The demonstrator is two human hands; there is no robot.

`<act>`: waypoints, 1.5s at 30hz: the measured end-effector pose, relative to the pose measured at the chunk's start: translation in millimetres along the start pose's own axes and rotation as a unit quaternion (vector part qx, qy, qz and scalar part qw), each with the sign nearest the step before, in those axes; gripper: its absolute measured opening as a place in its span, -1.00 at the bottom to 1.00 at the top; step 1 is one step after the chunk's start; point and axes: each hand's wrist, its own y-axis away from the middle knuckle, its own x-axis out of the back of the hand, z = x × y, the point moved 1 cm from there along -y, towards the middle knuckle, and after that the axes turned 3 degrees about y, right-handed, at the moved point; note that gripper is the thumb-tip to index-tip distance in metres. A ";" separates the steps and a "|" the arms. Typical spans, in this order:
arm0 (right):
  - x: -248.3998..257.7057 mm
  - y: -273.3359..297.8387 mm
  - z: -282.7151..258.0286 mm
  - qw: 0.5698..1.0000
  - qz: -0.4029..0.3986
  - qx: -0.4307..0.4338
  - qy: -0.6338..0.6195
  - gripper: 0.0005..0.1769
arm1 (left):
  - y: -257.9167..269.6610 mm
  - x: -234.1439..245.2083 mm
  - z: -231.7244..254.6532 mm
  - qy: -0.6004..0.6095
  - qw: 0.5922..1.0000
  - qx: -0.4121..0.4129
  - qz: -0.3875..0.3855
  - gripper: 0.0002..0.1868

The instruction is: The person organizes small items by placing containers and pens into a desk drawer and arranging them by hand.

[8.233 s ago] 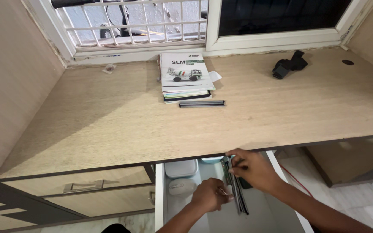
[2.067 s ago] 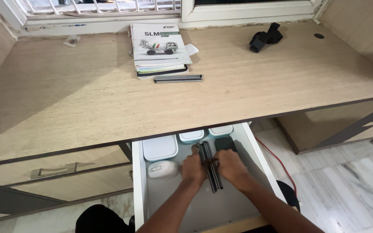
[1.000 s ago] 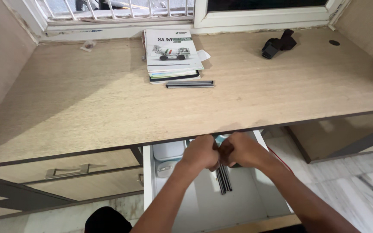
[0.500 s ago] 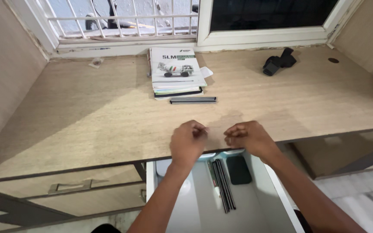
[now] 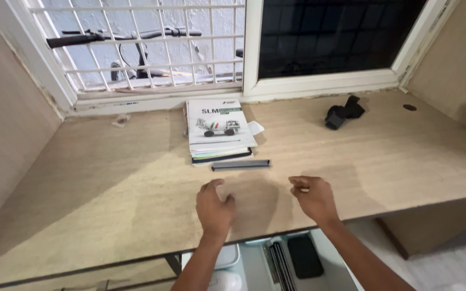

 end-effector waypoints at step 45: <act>-29.7 -35.4 -60.1 0.977 0.027 -0.041 -0.208 -0.10 | -18.2 -28.1 6.4 0.223 0.968 0.089 0.068 -0.45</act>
